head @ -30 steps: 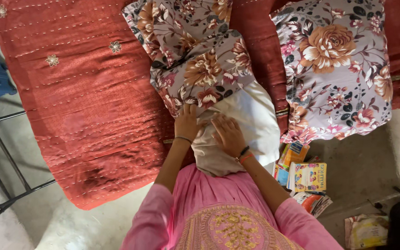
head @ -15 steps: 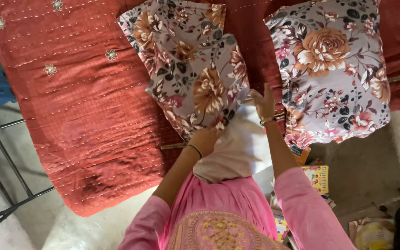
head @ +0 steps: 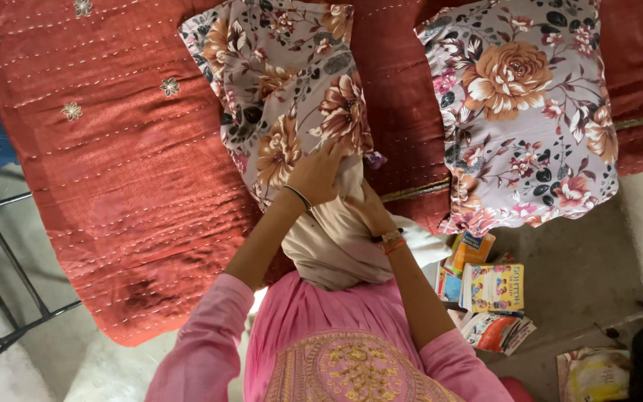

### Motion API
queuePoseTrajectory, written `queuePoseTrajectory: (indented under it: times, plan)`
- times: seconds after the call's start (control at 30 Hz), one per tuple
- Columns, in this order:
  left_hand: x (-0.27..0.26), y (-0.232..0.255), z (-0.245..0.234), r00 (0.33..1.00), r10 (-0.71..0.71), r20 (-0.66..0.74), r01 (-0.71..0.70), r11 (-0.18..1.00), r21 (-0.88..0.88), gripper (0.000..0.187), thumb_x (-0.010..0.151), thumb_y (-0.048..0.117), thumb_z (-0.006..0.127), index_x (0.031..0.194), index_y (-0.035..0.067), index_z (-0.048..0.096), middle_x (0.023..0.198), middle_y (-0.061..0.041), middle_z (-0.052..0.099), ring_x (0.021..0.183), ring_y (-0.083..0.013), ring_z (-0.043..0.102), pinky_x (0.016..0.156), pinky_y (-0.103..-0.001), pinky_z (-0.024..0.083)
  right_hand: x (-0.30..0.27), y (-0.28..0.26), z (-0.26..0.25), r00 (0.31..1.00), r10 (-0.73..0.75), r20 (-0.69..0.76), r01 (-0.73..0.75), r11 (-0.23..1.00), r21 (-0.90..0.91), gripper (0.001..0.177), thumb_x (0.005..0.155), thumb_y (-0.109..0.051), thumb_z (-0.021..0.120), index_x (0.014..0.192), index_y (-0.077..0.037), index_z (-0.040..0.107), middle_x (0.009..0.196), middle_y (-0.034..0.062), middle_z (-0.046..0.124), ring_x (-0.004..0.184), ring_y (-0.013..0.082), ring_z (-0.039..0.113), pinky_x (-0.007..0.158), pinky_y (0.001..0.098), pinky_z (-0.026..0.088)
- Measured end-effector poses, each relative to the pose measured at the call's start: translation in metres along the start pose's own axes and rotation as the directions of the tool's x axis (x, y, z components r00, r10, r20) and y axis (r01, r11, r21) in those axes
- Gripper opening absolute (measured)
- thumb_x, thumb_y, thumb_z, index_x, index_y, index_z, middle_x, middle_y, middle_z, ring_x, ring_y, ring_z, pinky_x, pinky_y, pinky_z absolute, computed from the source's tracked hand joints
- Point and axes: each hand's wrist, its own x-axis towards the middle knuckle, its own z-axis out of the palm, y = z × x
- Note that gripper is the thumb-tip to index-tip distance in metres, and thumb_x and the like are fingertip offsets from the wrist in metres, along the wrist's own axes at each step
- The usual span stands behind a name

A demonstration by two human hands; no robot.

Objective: The person puts pillowcases onto two pillows by hand, pulling the fabric over each pillow and smoothing the surface on a bed.

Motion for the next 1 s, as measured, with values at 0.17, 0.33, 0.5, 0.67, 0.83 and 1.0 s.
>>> queuePoseTrajectory:
  times: [0.17,0.33,0.5,0.67,0.83,1.0]
  plan:
    - [-0.003,-0.012,0.023,0.977,0.117,-0.18,-0.076,0.972,0.221,0.026,0.096,0.011,0.066,0.117,0.003,0.054,0.125,-0.018,0.063,0.114,-0.0348,0.067,0.086,-0.045,0.059,-0.023,-0.071,0.024,0.995,-0.097,0.035,0.102,0.967,-0.235,0.089,0.084,-0.025,0.077,0.157,0.0,0.03,0.138,0.0184,0.062,0.119,0.0254,0.064,0.102,0.034,0.048]
    - [-0.007,-0.002,0.038,0.999,0.024,0.022,-0.026,0.996,0.08,0.032,0.087,0.014,0.064,0.115,0.001,0.058,0.101,-0.018,0.068,0.093,-0.0368,0.068,0.078,-0.05,0.055,-0.028,-0.03,0.036,0.951,-0.304,0.057,0.309,0.93,-0.197,0.071,0.094,-0.025,0.071,0.152,0.002,0.04,0.137,0.0195,0.063,0.122,0.0299,0.063,0.104,0.0394,0.049]
    - [-0.037,0.042,0.041,0.966,0.135,0.219,-0.134,0.991,-0.017,0.021,0.091,0.016,0.062,0.106,0.001,0.059,0.094,-0.017,0.071,0.091,-0.0359,0.069,0.082,-0.05,0.053,-0.009,0.077,0.048,0.901,-0.434,-0.01,0.341,0.721,-0.604,0.059,0.096,-0.028,0.069,0.142,0.001,0.046,0.131,0.0202,0.064,0.117,0.0333,0.063,0.101,0.0438,0.049]
    - [-0.048,0.055,0.027,0.946,0.11,0.306,-0.107,0.994,-0.026,0.031,0.082,0.014,0.071,0.107,0.001,0.058,0.097,-0.017,0.07,0.098,-0.037,0.067,0.085,-0.049,0.052,0.012,0.136,0.048,0.888,-0.459,-0.021,0.255,0.531,-0.808,0.049,0.099,-0.032,0.066,0.133,0.001,0.053,0.125,0.0209,0.065,0.113,0.0367,0.062,0.098,0.0483,0.049]
    - [-0.054,0.028,0.072,0.978,0.154,-0.14,-0.145,0.987,0.069,0.04,0.076,0.003,0.065,0.117,0.006,0.063,0.125,-0.013,0.066,0.118,-0.0317,0.062,0.098,-0.045,0.049,0.056,0.124,-0.032,0.862,-0.474,-0.181,0.089,0.493,-0.865,0.042,0.101,-0.035,0.064,0.123,0.0,0.059,0.118,0.0216,0.065,0.108,0.0401,0.062,0.096,0.0528,0.049]
    - [-0.105,-0.062,0.121,0.75,-0.486,-0.449,0.382,0.872,-0.307,0.042,0.084,0.011,0.068,0.126,0.009,0.067,0.129,-0.013,0.066,0.121,-0.0365,0.058,0.109,-0.049,0.046,0.053,0.08,-0.094,0.833,-0.414,-0.367,-0.076,0.572,-0.817,0.04,0.103,-0.039,0.061,0.114,0.0,0.065,0.112,0.0223,0.066,0.104,0.0435,0.061,0.093,0.0573,0.049]
